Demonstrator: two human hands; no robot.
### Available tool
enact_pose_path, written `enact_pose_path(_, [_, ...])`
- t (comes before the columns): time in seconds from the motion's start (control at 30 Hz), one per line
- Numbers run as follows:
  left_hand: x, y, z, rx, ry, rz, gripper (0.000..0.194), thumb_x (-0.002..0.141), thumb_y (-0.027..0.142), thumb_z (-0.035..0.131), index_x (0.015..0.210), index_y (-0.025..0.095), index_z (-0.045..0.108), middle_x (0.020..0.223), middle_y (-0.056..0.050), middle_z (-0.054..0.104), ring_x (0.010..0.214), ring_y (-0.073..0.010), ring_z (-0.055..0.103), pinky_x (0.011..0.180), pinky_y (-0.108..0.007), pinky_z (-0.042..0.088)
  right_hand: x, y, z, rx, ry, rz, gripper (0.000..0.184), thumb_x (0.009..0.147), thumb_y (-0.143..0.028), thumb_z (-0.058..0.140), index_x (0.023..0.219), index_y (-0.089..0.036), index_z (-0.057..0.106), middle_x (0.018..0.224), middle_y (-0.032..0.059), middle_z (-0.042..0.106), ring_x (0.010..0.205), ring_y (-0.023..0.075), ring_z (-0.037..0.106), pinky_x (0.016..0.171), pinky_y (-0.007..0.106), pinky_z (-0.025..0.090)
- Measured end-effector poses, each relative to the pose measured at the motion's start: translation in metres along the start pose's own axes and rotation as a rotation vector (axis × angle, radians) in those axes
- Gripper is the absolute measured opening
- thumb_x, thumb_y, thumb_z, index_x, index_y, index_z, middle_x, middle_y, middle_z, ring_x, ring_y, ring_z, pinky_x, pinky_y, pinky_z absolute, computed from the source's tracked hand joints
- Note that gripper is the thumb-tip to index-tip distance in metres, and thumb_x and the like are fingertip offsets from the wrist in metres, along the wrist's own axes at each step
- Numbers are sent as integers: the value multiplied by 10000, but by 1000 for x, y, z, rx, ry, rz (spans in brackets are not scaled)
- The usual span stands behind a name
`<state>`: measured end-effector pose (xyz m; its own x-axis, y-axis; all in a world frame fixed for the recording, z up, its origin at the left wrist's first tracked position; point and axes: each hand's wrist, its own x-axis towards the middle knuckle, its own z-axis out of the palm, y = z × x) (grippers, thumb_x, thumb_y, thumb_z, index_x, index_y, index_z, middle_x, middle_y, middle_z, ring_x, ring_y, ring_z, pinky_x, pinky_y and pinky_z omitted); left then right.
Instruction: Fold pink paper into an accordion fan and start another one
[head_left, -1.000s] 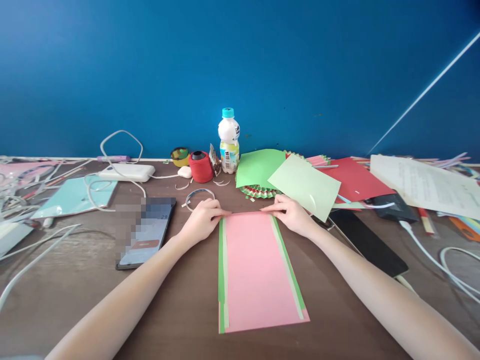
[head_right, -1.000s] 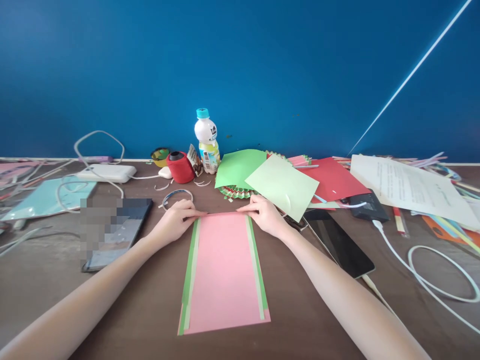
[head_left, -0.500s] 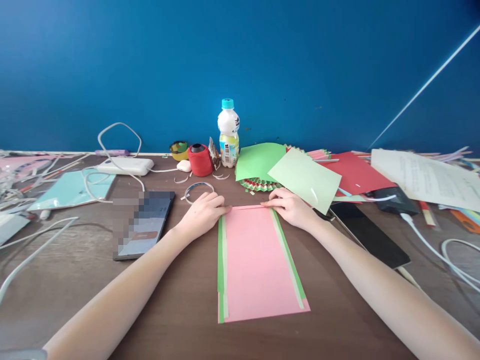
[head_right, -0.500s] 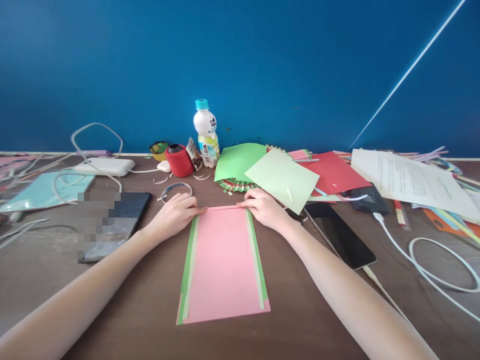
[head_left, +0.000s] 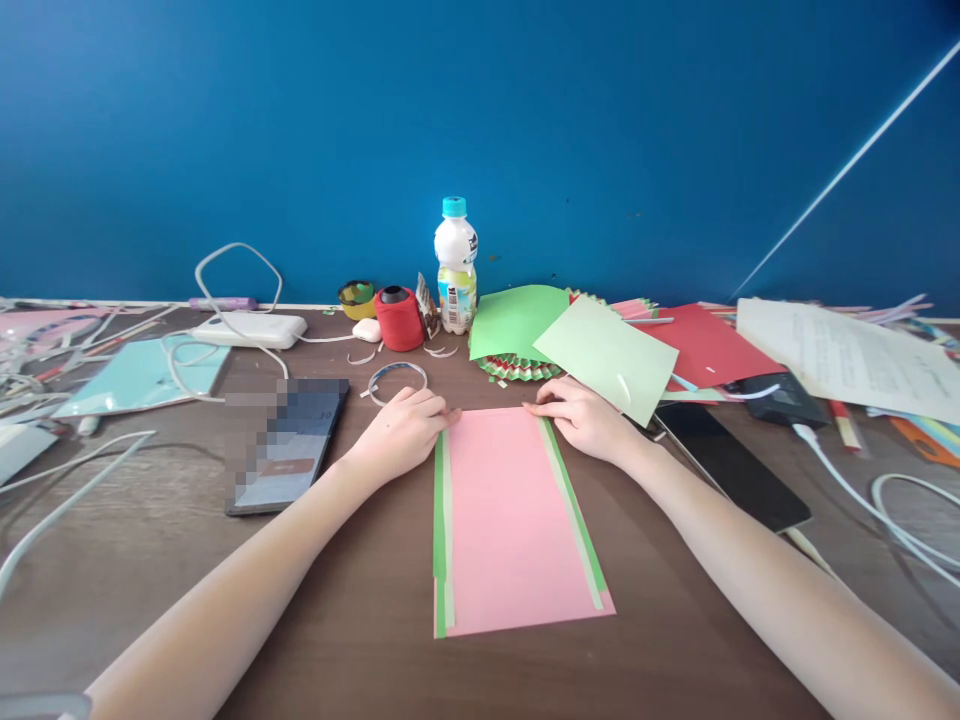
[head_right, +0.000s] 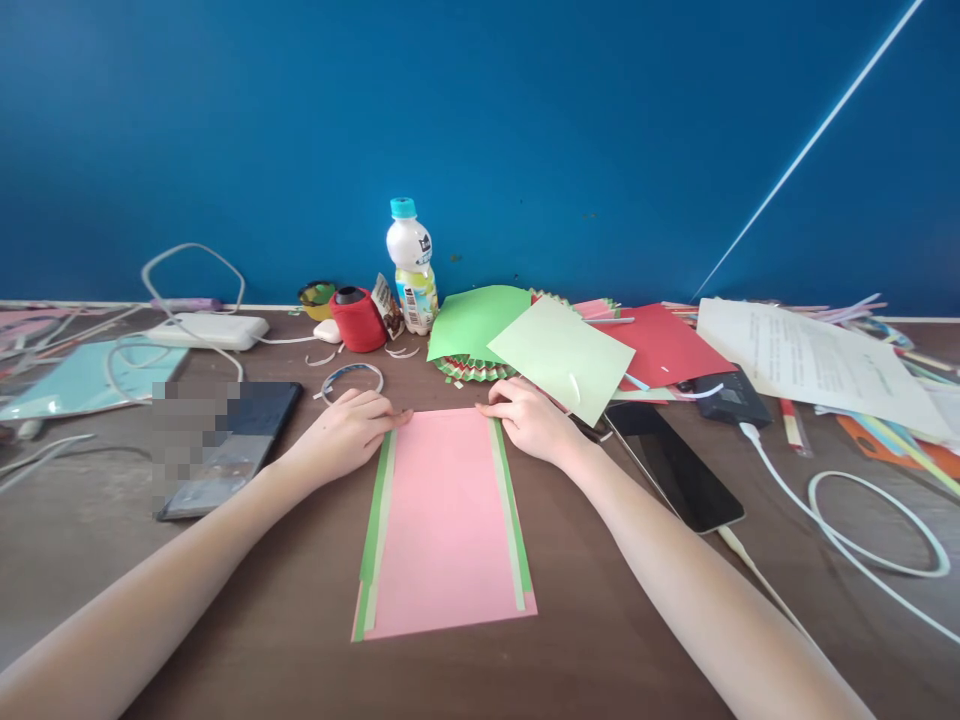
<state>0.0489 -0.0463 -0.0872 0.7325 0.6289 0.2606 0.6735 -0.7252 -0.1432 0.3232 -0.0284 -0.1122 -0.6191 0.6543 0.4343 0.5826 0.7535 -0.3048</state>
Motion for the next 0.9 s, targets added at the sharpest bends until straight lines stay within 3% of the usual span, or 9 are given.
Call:
enact_pose_path(0.17, [-1, 1, -1, 35, 24, -5, 343, 862, 144, 336, 936, 190, 668, 713, -53, 633, 743, -163, 552, 692, -325, 352, -4, 3, 1, -16, 44, -6, 361, 840, -80, 374, 897, -219, 702, 893, 67, 625, 857, 202, 534, 777, 376, 460])
enact_pose_path(0.43, [-7, -7, -4, -93, 18, -151, 404, 718, 101, 389, 962, 229, 685, 975, -66, 679, 898, -195, 590, 828, -381, 377, -7, 6, 2, -27, 85, 3, 375, 789, -25, 369, 826, -202, 697, 857, 63, 631, 840, 200, 543, 776, 387, 471])
enact_pose_path(0.67, [-1, 9, -6, 43, 51, -99, 432, 767, 147, 387, 1146, 171, 593, 801, -100, 664, 842, -221, 573, 774, -397, 388, -2, -2, 2, -108, 72, 1, 345, 804, -44, 370, 741, -177, 681, 794, 80, 605, 786, 201, 511, 728, 363, 457])
enact_pose_path(0.8, [6, 23, -3, 90, 36, -116, 315, 787, 158, 408, 976, 131, 659, 742, -109, 617, 823, -244, 566, 753, -410, 420, 2, -7, 1, -175, 59, -13, 330, 807, -48, 385, 677, -166, 664, 728, 78, 579, 736, 195, 488, 704, 337, 441])
enact_pose_path(0.9, [11, 31, 4, 15, 80, -164, 290, 787, 126, 394, 910, 107, 656, 948, -150, 617, 1033, -272, 526, 877, -410, 426, 2, -8, 1, -182, 51, -8, 333, 803, -42, 385, 662, -174, 656, 710, 72, 570, 727, 192, 477, 702, 328, 428])
